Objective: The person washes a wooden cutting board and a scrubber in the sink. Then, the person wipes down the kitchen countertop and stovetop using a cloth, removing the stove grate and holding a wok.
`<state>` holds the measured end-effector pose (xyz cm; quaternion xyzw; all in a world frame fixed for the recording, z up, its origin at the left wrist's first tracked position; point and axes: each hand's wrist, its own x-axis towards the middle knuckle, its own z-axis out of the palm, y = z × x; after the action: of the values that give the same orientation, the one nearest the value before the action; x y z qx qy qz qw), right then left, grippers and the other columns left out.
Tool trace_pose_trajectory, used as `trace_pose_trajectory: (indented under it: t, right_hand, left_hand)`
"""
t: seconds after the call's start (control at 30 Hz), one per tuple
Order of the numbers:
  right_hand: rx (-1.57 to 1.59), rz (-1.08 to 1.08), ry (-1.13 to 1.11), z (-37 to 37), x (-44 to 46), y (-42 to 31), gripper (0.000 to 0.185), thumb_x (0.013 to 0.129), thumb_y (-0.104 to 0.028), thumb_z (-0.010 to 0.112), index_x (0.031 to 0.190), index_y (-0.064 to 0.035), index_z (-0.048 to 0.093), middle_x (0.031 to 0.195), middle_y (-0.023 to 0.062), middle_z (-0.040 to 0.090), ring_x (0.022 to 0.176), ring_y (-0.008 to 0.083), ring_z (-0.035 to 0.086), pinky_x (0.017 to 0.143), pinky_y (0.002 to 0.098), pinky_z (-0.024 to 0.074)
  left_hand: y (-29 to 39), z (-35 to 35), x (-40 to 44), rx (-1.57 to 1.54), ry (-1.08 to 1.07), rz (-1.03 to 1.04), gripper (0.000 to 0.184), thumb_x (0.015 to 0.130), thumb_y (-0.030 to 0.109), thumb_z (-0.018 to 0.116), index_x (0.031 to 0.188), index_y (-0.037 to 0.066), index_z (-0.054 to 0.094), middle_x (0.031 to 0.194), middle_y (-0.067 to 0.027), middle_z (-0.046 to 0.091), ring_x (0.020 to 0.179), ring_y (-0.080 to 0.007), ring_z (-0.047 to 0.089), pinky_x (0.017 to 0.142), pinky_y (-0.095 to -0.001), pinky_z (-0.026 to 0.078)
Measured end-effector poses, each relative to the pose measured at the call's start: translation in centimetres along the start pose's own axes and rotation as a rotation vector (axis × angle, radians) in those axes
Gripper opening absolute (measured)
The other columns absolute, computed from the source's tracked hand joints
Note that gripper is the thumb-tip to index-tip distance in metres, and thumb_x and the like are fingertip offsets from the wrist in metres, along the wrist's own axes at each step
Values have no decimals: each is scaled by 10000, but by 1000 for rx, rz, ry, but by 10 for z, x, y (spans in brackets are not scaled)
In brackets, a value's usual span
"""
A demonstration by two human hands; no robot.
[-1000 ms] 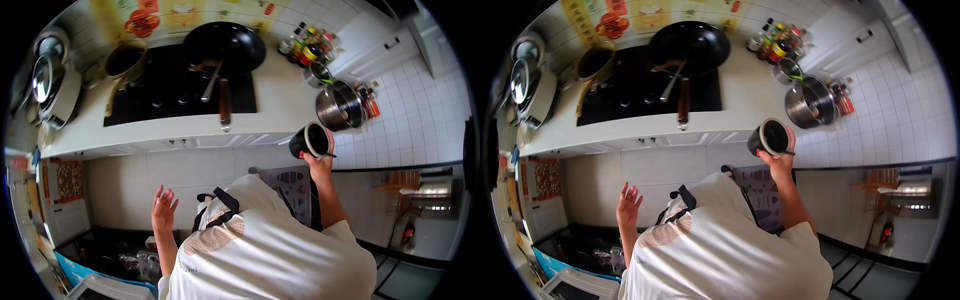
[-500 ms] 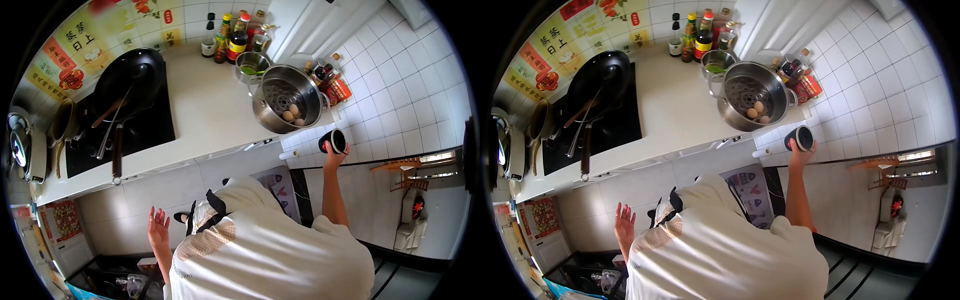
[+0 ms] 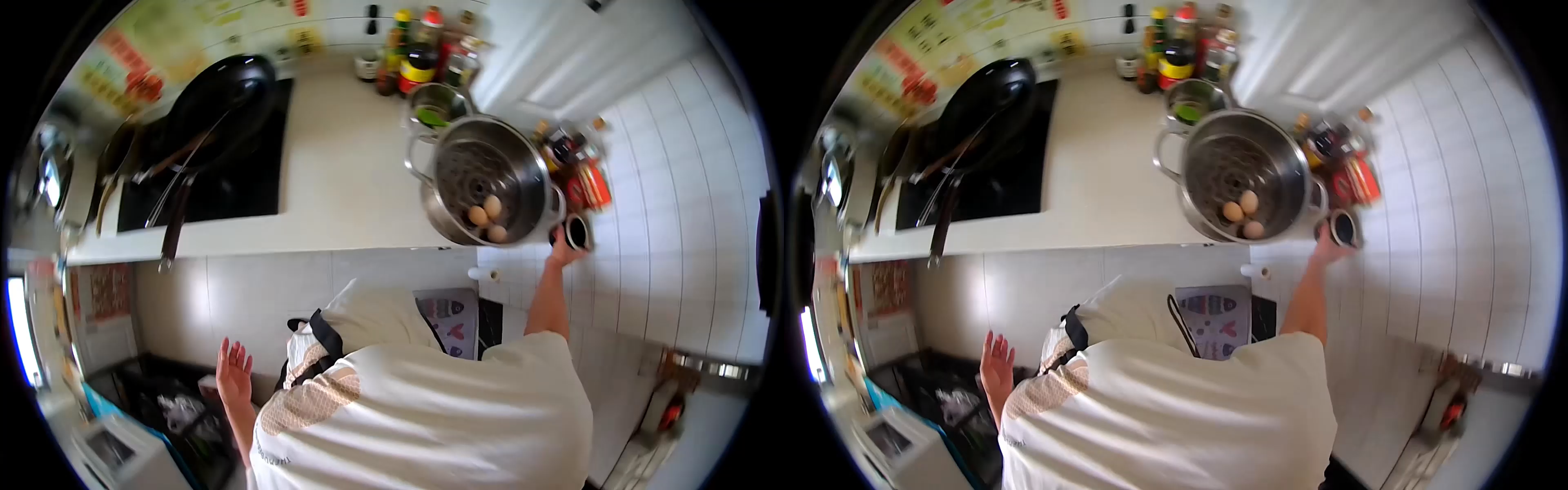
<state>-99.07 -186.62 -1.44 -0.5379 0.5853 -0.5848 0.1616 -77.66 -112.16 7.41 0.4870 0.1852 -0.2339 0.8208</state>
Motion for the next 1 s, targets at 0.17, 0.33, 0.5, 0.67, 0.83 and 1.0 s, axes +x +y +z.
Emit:
trace_pose_trajectory:
  t: [0.17, 0.33, 0.5, 0.67, 0.83, 1.0]
  right_hand:
    - [397, -87, -79, 13, -9, -38, 562, 478, -39, 832, 951, 69, 547, 927, 156, 616, 818, 234, 595, 743, 362, 527]
    - [409, -116, -86, 27, 6, 5, 522, 519, 78, 769, 994, 88, 552, 972, 163, 615, 818, 238, 608, 739, 393, 540]
    - [410, -170, -82, 33, 18, 18, 441, 518, 22, 807, 901, 59, 590, 919, 125, 633, 800, 192, 605, 727, 337, 520]
    - [311, -141, -128, 39, 31, 52, 451, 558, 19, 797, 956, 66, 589, 939, 129, 634, 806, 201, 611, 729, 361, 527]
    - [258, -144, -225, 33, 29, 44, 479, 553, 12, 809, 971, 63, 582, 987, 138, 626, 857, 212, 610, 753, 358, 521]
    - [-310, -222, 194, 16, 13, 41, 530, 603, -127, 809, 1041, 36, 558, 892, 109, 636, 786, 241, 608, 769, 411, 509]
  left_hand:
    - [-3, 2, -16, -35, 102, 49, 411, 904, 250, 492, 1286, 123, 406, 1072, -18, 582, 972, -127, 559, 817, -317, 458]
    - [-3, 8, -30, -58, 151, 97, 359, 905, 229, 494, 1241, 110, 452, 1058, -33, 587, 956, -127, 565, 807, -305, 461]
    - [-7, 3, -43, -86, 215, 125, 358, 899, 224, 506, 1236, 111, 456, 1036, -32, 597, 946, -128, 568, 811, -310, 454]
    - [-13, 0, -54, -80, 230, 118, 348, 887, 217, 530, 1214, 108, 475, 1029, -34, 605, 926, -124, 580, 782, -298, 468]
    - [-19, 5, -61, -97, 278, 75, 366, 882, 203, 538, 1222, 92, 459, 1026, -42, 608, 911, -131, 590, 781, -300, 475]
    - [-19, 9, -67, -143, 286, 63, 380, 874, 208, 550, 1221, 88, 453, 1026, -43, 604, 924, -134, 582, 790, -304, 466]
